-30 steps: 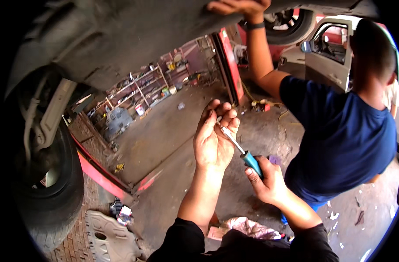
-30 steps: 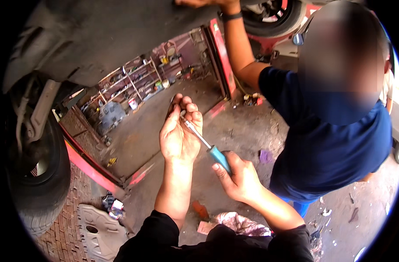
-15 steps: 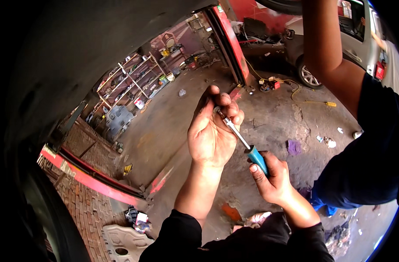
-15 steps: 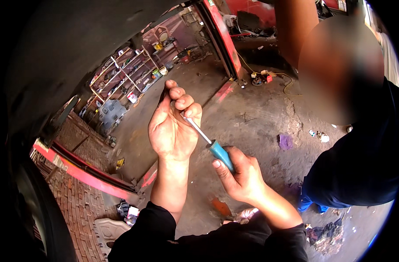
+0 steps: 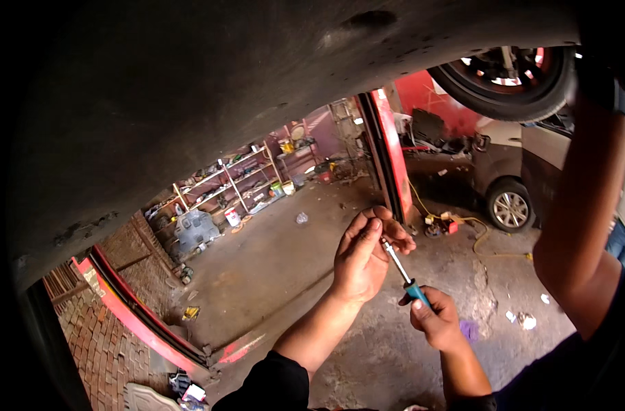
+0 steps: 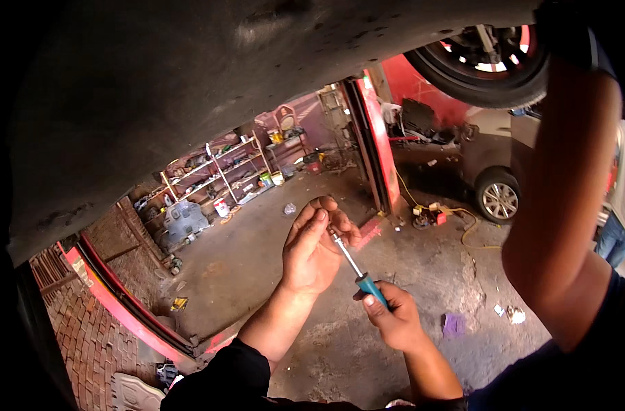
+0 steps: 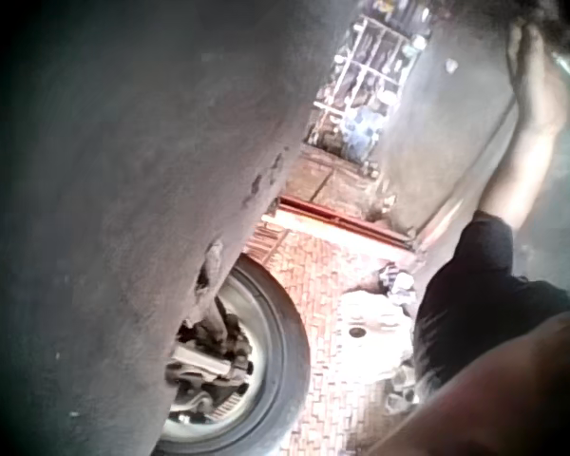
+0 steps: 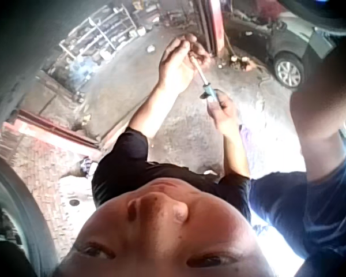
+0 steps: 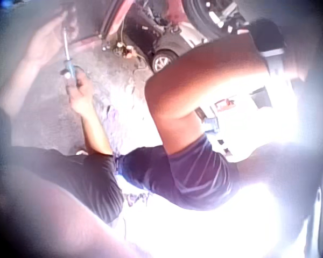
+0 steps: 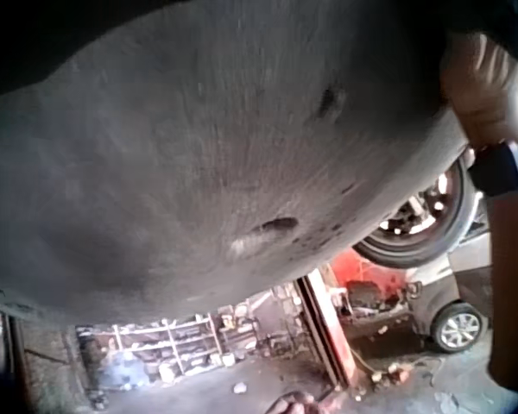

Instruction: The person uses a ratchet wrench to tighten bolts on the underside of a vehicle raised on a lift. They briefly walk to a tool cart to select a socket before returning to the vehicle to continue the fastening process.

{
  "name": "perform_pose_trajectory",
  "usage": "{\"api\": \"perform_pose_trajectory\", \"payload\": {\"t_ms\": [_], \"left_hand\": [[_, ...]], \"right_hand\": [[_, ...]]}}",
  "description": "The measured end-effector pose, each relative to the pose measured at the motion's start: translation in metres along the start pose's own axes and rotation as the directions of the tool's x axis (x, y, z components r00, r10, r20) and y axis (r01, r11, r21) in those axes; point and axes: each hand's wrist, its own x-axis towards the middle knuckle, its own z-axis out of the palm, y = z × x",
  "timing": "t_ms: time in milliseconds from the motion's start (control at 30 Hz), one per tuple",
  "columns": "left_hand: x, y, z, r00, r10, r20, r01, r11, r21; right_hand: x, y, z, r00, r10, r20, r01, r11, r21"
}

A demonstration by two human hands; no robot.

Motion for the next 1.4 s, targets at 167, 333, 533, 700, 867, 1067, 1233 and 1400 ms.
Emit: {"api": "perform_pose_trajectory", "payload": {"t_ms": [167,333,533,700,867,1067,1233,1400], "left_hand": [[0.031,0.024,-0.031,0.983,0.077,0.164,-0.101,0.984,0.143],[0.081,0.049,-0.059,0.955,0.155,0.252,-0.206,0.960,0.191],[0.142,0.096,-0.114,0.903,0.289,0.317,-0.343,0.930,0.129],[0.147,0.117,-0.176,0.784,0.476,0.398,-0.519,0.855,-0.002],[0.173,0.164,-0.166,0.896,0.331,0.297,-0.297,0.942,-0.152],[0.196,0.196,-0.183,0.891,0.221,0.396,-0.233,0.972,-0.018],[0.206,0.203,-0.178,0.858,0.220,0.463,-0.234,0.972,-0.029],[0.207,0.204,-0.172,0.866,0.247,0.435,-0.272,0.962,-0.005]], "right_hand": [[0.060,0.017,0.003,0.985,-0.095,0.146,0.058,0.969,0.240],[0.127,0.013,0.023,0.966,-0.220,0.134,0.198,0.967,0.161],[0.212,0.018,0.053,0.914,-0.399,0.072,0.397,0.917,0.046],[0.233,0.059,0.068,0.863,-0.504,-0.019,0.504,0.863,0.020],[0.249,0.059,0.079,0.770,-0.627,-0.119,0.607,0.777,-0.164],[0.267,0.034,0.092,0.702,-0.708,-0.076,0.670,0.693,-0.266],[0.274,0.013,0.089,0.693,-0.718,-0.061,0.677,0.678,-0.286],[0.284,-0.010,0.094,0.662,-0.748,-0.054,0.689,0.635,-0.350]]}}
